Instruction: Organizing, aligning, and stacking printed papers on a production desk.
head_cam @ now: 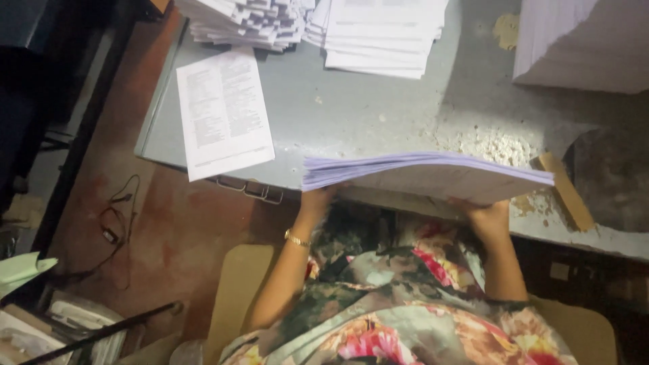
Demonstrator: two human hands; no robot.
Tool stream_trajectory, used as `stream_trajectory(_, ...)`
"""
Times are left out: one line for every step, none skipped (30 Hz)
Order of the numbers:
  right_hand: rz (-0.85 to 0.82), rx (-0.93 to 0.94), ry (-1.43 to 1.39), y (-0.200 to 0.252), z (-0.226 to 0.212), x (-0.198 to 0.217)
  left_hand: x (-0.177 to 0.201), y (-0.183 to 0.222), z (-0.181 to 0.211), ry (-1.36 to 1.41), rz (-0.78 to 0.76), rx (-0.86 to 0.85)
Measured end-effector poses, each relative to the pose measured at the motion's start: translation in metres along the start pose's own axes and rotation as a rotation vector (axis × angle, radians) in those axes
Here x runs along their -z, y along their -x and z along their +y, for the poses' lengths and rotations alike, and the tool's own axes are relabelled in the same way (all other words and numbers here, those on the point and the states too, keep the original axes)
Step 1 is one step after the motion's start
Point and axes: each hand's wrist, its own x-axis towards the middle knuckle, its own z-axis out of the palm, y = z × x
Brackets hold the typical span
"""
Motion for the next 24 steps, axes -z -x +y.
stream_trajectory(-0.006, -0.01, 0.003, 0.005, 0.008, 0.004, -0.001, 0.007, 0.0, 0.0, -0.004, 0.011)
stream_trajectory(0.004, -0.043, -0.096, 0.0, 0.015, 0.006, -0.001, 0.006, 0.0, 0.044, 0.004, 0.035)
stream_trajectory(0.013, -0.076, -0.195, -0.005, 0.021, 0.008, -0.001, 0.006, 0.002, 0.087, 0.012, 0.058)
stream_trajectory(0.012, -0.062, -0.199, -0.008, 0.013, 0.011, 0.0, 0.0, 0.004, 0.087, 0.022, 0.048)
stream_trajectory(0.028, -0.028, -0.212, -0.01, 0.005, 0.015, 0.001, -0.006, 0.006, 0.131, 0.033, 0.062)
stream_trajectory(0.043, -0.001, -0.226, -0.008, -0.002, 0.019, 0.003, -0.008, 0.007, 0.173, 0.041, 0.081)
stream_trajectory(0.041, 0.006, -0.23, -0.013, -0.005, 0.018, 0.005, -0.011, 0.009, 0.17, 0.047, 0.077)
stream_trajectory(0.058, -0.089, -0.209, -0.013, -0.009, 0.018, 0.008, -0.01, 0.011, 0.211, 0.049, 0.101)
stream_trajectory(0.074, -0.184, -0.186, -0.014, -0.012, 0.018, 0.01, -0.01, 0.012, 0.252, 0.051, 0.126)
stream_trajectory(0.071, -0.183, -0.185, -0.012, -0.012, 0.015, 0.011, -0.009, 0.014, 0.253, 0.054, 0.127)
stream_trajectory(0.081, -0.103, -0.224, -0.009, -0.011, 0.012, 0.011, -0.007, 0.015, 0.299, 0.058, 0.153)
stream_trajectory(0.087, -0.016, -0.261, -0.01, -0.011, 0.011, 0.01, -0.007, 0.017, 0.348, 0.068, 0.175)
stream_trajectory(0.081, -0.008, -0.258, -0.01, -0.012, 0.013, 0.011, -0.007, 0.025, 0.352, 0.077, 0.173)
stream_trajectory(0.101, 0.011, -0.233, -0.01, -0.014, 0.013, 0.014, -0.009, 0.033, 0.294, 0.103, 0.229)
stream_trajectory(0.121, 0.03, -0.208, -0.01, -0.015, 0.014, 0.016, -0.01, 0.042, 0.237, 0.129, 0.284)
stream_trajectory(0.126, 0.027, -0.211, -0.011, -0.008, 0.017, 0.013, -0.016, 0.024, 0.232, 0.125, 0.283)
stream_trajectory(0.142, 0.027, -0.223, -0.012, -0.001, 0.02, 0.01, -0.021, 0.006, -0.566, 0.198, -0.146)
stream_trajectory(0.152, 0.022, -0.232, -0.011, 0.007, 0.024, 0.006, -0.023, -0.013, -1.353, 0.243, -0.592)
stream_trajectory(0.151, 0.014, -0.233, -0.007, 0.007, 0.023, 0.009, -0.019, -0.005, -1.355, 0.235, -0.59)
stream_trajectory(0.102, -0.016, -0.222, -0.007, 0.006, 0.024, 0.01, -0.017, 0.002, -0.571, 0.145, -0.403)
stream_trajectory(0.054, -0.045, -0.212, -0.008, 0.006, 0.024, 0.012, -0.016, 0.011, 0.205, 0.049, -0.191)
stream_trajectory(0.054, -0.032, -0.214, -0.005, 0.001, 0.02, 0.01, -0.01, 0.009, 0.206, 0.057, -0.202)
stream_trajectory(-0.005, -0.117, -0.143, -0.003, -0.004, 0.017, 0.008, -0.005, 0.007, 0.209, 0.098, -0.211)
stream_trajectory(-0.061, -0.203, -0.074, 0.0, -0.008, 0.012, 0.007, -0.001, 0.005, 0.209, 0.136, -0.222)
